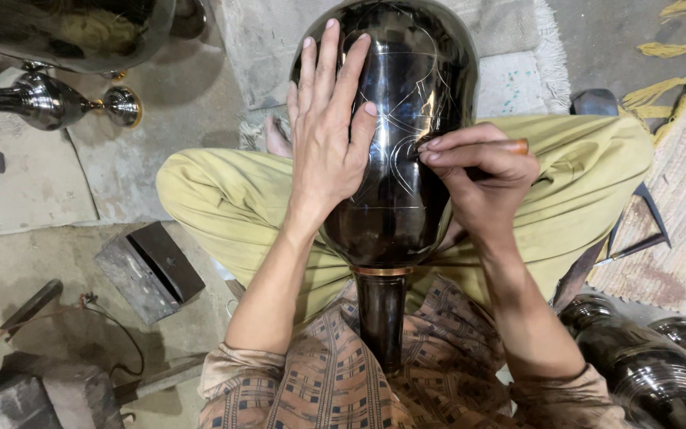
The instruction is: The person is sitting on the floor and engraving a decorative pattern onto a large, dark-colored metal vase using a small hand tool. The person holds the vase steady with one hand while carefully carving lines into its surface with the other.
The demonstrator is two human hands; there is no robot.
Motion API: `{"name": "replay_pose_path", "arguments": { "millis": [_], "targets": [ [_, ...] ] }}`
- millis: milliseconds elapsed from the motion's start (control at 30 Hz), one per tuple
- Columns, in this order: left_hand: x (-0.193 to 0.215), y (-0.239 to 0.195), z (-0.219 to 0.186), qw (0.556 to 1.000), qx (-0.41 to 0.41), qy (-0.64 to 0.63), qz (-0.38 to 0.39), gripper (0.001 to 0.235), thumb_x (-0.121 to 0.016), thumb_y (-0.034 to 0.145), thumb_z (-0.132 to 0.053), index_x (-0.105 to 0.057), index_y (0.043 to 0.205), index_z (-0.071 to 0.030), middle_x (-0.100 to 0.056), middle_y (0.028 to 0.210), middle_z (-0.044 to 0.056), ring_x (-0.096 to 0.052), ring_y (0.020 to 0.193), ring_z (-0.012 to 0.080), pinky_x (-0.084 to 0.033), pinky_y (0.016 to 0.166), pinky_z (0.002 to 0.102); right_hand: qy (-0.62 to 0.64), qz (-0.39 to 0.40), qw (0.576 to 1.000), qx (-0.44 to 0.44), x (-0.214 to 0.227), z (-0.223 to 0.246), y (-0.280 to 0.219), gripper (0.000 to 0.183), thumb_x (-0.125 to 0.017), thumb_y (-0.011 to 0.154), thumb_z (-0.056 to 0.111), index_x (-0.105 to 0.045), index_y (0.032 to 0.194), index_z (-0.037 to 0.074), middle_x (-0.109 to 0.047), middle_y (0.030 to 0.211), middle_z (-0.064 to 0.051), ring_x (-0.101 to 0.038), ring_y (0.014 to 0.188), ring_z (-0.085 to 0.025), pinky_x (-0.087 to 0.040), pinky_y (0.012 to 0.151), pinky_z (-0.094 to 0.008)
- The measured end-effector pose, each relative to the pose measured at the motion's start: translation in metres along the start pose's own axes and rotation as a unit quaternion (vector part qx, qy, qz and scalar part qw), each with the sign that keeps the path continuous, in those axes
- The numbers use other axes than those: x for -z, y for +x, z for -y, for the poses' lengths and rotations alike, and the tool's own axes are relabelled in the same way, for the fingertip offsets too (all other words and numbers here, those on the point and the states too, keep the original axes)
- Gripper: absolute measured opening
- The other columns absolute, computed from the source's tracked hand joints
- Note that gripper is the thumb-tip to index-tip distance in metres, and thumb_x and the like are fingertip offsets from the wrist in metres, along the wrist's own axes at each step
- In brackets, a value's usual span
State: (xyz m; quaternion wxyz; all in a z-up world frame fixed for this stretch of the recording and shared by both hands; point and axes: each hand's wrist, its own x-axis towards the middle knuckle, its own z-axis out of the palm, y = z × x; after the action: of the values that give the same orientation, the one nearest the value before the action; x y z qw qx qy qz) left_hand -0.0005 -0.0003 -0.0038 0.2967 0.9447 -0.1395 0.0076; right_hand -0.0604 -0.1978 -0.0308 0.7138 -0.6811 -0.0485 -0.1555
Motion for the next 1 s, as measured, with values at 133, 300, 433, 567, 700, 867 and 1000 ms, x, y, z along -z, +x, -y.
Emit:
{"name": "replay_pose_path", "arguments": {
  "millis": [133, 300, 433, 567, 700, 867, 1000],
  "targets": [
    [-0.002, 0.001, 0.001, 1.000, -0.003, 0.007, 0.002, 0.053, -0.041, 0.116, -0.042, -0.038, 0.166, -0.022, -0.020, 0.174, 0.008, -0.015, 0.164, 0.0358, -0.014, 0.132, 0.063, 0.028, 0.023, 0.999, -0.007, 0.005, 0.000, 0.004, 0.014, -0.077, 0.092, -0.016, -0.074, 0.093, -0.003, -0.072, 0.103, -0.014, -0.074, 0.089, -0.018, -0.065, 0.085, -0.026],
    [-0.004, -0.001, 0.005, 1.000, -0.006, 0.010, -0.001, 0.050, -0.042, 0.117, -0.039, -0.038, 0.163, -0.021, -0.019, 0.174, 0.008, -0.015, 0.164, 0.0356, -0.014, 0.133, 0.061, 0.008, 0.001, 1.000, -0.001, 0.000, -0.002, 0.000, 0.013, -0.077, 0.094, -0.016, -0.074, 0.094, -0.003, -0.072, 0.104, -0.014, -0.074, 0.090, -0.018, -0.064, 0.086, -0.027],
    [-0.005, 0.000, 0.006, 1.000, -0.007, 0.005, -0.001, 0.052, -0.045, 0.114, -0.035, -0.039, 0.164, -0.021, -0.020, 0.174, 0.008, -0.015, 0.164, 0.0357, -0.015, 0.133, 0.060, 0.027, 0.039, 0.999, 0.009, 0.008, -0.004, 0.003, 0.013, -0.078, 0.093, -0.015, -0.075, 0.093, -0.002, -0.072, 0.103, -0.014, -0.074, 0.089, -0.018, -0.064, 0.084, -0.026],
    [-0.003, 0.001, 0.003, 1.000, -0.004, 0.009, -0.002, 0.056, -0.048, 0.112, -0.033, -0.040, 0.166, -0.021, -0.020, 0.173, 0.009, -0.016, 0.163, 0.0365, -0.014, 0.132, 0.062, 0.047, 0.062, 0.997, 0.010, 0.011, -0.005, 0.008, 0.014, -0.078, 0.094, -0.015, -0.075, 0.094, -0.002, -0.072, 0.103, -0.014, -0.074, 0.090, -0.018, -0.064, 0.085, -0.026],
    [-0.002, 0.000, 0.002, 1.000, -0.010, -0.003, -0.009, 0.051, -0.049, 0.113, -0.031, -0.038, 0.162, -0.021, -0.021, 0.173, 0.008, -0.016, 0.164, 0.0366, -0.016, 0.133, 0.060, 0.048, 0.030, 0.998, 0.014, 0.005, -0.007, 0.003, 0.013, -0.077, 0.094, -0.016, -0.075, 0.095, -0.003, -0.072, 0.105, -0.015, -0.074, 0.090, -0.018, -0.064, 0.086, -0.027],
    [-0.001, -0.001, 0.003, 1.000, -0.004, 0.006, 0.003, 0.052, -0.051, 0.112, -0.030, -0.039, 0.162, -0.021, -0.023, 0.173, 0.008, -0.017, 0.163, 0.0362, -0.017, 0.132, 0.060, 0.055, 0.077, 0.995, 0.020, 0.014, -0.013, 0.009, 0.014, -0.078, 0.092, -0.016, -0.075, 0.092, -0.002, -0.072, 0.101, -0.015, -0.074, 0.087, -0.018, -0.065, 0.083, -0.027],
    [0.000, 0.000, 0.002, 1.000, -0.010, 0.005, 0.000, 0.051, -0.051, 0.113, -0.030, -0.039, 0.162, -0.021, -0.022, 0.173, 0.008, -0.017, 0.163, 0.0353, -0.016, 0.132, 0.060, 0.095, 0.107, 0.990, 0.000, 0.019, -0.013, 0.013, 0.016, -0.078, 0.093, -0.016, -0.076, 0.091, 0.000, -0.072, 0.101, -0.013, -0.075, 0.089, -0.017, -0.066, 0.084, -0.026]
  ]
}}
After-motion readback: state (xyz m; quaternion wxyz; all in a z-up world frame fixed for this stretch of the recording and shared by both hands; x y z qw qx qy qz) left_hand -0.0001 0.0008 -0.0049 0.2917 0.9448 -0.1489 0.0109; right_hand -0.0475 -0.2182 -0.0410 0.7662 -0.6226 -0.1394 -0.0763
